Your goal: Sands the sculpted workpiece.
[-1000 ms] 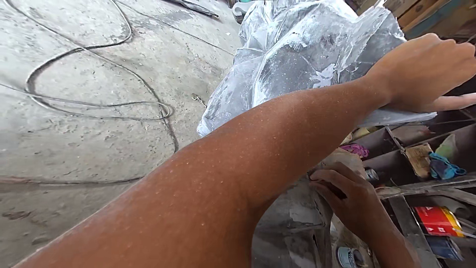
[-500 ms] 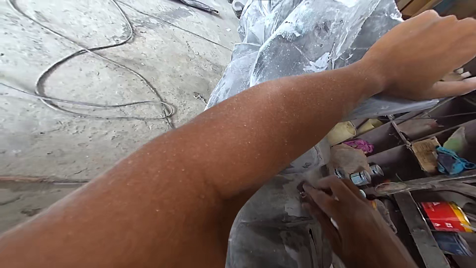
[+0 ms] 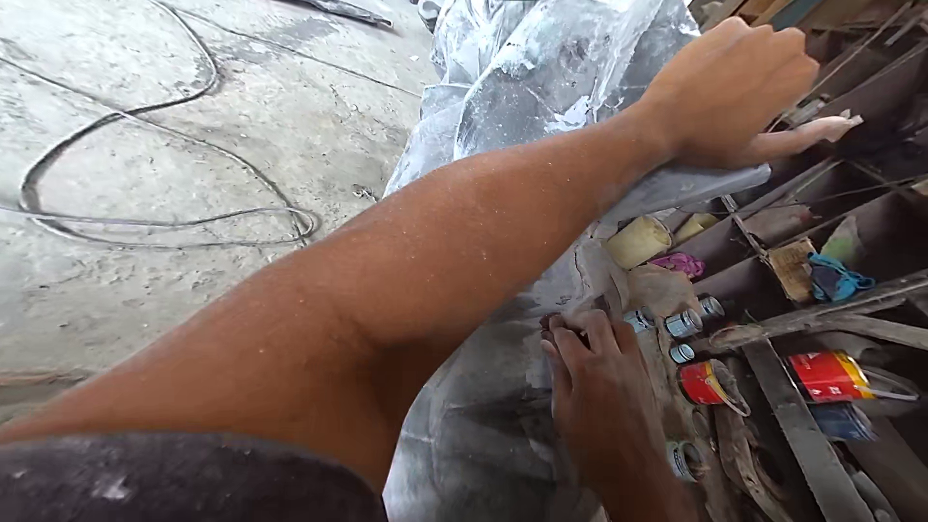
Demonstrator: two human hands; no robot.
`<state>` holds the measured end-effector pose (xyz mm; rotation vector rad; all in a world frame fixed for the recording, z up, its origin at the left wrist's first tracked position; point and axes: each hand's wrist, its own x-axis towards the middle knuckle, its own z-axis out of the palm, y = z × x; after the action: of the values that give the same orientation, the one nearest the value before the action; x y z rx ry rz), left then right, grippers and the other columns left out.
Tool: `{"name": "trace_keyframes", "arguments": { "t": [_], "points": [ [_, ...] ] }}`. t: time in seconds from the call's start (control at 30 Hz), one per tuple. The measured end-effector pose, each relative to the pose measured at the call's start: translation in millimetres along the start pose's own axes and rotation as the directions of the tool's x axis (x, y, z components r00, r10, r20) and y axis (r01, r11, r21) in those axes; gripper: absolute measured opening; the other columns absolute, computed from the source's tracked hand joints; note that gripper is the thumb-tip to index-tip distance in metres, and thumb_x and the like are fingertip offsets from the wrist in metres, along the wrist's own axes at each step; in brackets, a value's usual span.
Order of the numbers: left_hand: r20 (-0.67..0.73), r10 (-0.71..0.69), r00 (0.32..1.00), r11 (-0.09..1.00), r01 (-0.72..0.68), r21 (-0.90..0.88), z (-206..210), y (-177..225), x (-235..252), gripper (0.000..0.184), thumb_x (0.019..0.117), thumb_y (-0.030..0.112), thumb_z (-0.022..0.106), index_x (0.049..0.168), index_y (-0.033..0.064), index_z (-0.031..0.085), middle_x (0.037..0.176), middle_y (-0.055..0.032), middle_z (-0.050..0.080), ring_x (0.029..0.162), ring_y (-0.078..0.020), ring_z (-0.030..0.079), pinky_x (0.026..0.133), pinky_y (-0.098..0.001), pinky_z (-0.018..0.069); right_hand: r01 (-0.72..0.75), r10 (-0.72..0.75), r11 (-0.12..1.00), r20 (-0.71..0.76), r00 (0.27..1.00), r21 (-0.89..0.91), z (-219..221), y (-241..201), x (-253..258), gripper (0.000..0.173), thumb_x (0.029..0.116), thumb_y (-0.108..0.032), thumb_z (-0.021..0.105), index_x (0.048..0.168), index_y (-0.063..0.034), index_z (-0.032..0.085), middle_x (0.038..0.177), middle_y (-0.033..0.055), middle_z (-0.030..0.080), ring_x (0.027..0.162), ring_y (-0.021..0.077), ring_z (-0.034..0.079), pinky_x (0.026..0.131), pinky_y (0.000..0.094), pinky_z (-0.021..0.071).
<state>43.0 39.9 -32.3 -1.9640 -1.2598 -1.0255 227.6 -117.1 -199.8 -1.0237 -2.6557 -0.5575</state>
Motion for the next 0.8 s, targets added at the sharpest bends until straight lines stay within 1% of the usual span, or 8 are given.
{"name": "trace_keyframes", "arguments": {
  "t": [0.13,0.2,0.27,0.33,0.43,0.5,0.63,0.8],
  "points": [
    [-0.028,0.017,0.999,0.998,-0.015,0.06,-3,-6,0,0.07,0.0991,0.067,0.034,0.081,0.0083,0.066,0.084,-0.0109,0.067,0.082,-0.03,0.067,0.065,-0.0481,0.0448,-0.028,0.025,0.999,-0.083,0.996,-0.034,-16,-20,-36,0.035,0.1002,-0.033,0.059,0.126,-0.0156,0.074,0.11,0.0071,0.07,0.105,0.028,0.064,0.079,0.0389,0.0559],
    [-0.038,0.036,0.999,0.997,-0.034,0.068,-3,-9,-1,0.068,0.0989,0.067,0.035,0.079,0.0093,0.065,0.079,-0.0096,0.066,0.078,-0.0291,0.067,0.062,-0.0468,0.0438,-0.034,0.029,0.998,-0.101,0.994,-0.053,-11,-20,-29,0.033,0.0998,-0.034,0.059,0.123,-0.0172,0.075,0.108,0.0063,0.07,0.102,0.0271,0.065,0.076,0.0391,0.0561],
    [-0.017,0.044,0.999,0.997,-0.043,0.068,-4,-9,-2,0.068,0.0994,0.067,0.035,0.08,0.0088,0.065,0.081,-0.0106,0.066,0.079,-0.0303,0.067,0.063,-0.0477,0.0443,-0.051,0.049,0.997,-0.044,0.998,-0.058,0,-17,-7,0.027,0.0996,-0.032,0.059,0.116,-0.0184,0.076,0.11,0.0071,0.069,0.106,0.0291,0.065,0.083,0.0447,0.0566],
    [0.012,0.035,0.999,0.998,-0.036,0.06,-4,-3,-3,0.069,0.0994,0.067,0.033,0.079,0.0087,0.064,0.081,-0.0115,0.066,0.08,-0.0317,0.067,0.064,-0.0493,0.0445,-0.07,0.069,0.995,-0.01,0.998,-0.071,-1,-18,-5,0.03,0.1005,-0.034,0.058,0.12,-0.0189,0.075,0.115,0.0077,0.067,0.11,0.0298,0.062,0.087,0.0458,0.0548],
    [0.034,0.037,0.999,0.997,-0.04,0.068,-8,-5,-2,0.07,0.099,0.068,0.033,0.078,0.0089,0.063,0.078,-0.011,0.065,0.077,-0.0308,0.067,0.061,-0.0491,0.0452,-0.085,0.078,0.992,-0.078,0.994,-0.097,-16,-27,-37,0.037,0.0989,-0.034,0.06,0.13,-0.017,0.072,0.114,0.0083,0.07,0.107,0.0315,0.064,0.079,0.0437,0.056],
    [0.081,0.023,0.996,0.997,-0.029,0.075,-12,-8,-3,0.071,0.0991,0.069,0.033,0.081,0.0081,0.065,0.08,-0.0115,0.066,0.078,-0.031,0.068,0.062,-0.0496,0.0463,-0.086,0.077,0.992,-0.1,0.992,-0.094,-15,-27,-36,0.035,0.0986,-0.033,0.06,0.127,-0.0182,0.074,0.11,0.0074,0.069,0.103,0.0294,0.064,0.076,0.0418,0.0549],
    [0.142,0.015,0.99,0.998,-0.023,0.056,-13,-3,-2,0.075,0.0975,0.074,0.032,0.079,0.0073,0.062,0.083,-0.013,0.065,0.082,-0.0317,0.067,0.066,-0.0501,0.0458,-0.087,0.087,0.995,-0.009,0.996,-0.053,1,-21,-7,0.037,0.1025,-0.039,0.052,0.128,-0.0205,0.073,0.116,0.0078,0.065,0.11,0.029,0.061,0.089,0.0455,0.0538],
    [0.074,0.038,0.997,0.999,-0.039,0.007,-17,-18,-4,0.068,0.0976,0.07,0.038,0.078,0.0093,0.063,0.079,-0.0097,0.064,0.077,-0.0284,0.065,0.065,-0.0475,0.044,-0.064,0.057,0.993,-0.068,0.996,-0.101,-23,-33,-40,0.039,0.1,-0.036,0.058,0.13,-0.0167,0.072,0.112,0.0091,0.069,0.104,0.0303,0.065,0.077,0.0419,0.0557]
  ]
}}
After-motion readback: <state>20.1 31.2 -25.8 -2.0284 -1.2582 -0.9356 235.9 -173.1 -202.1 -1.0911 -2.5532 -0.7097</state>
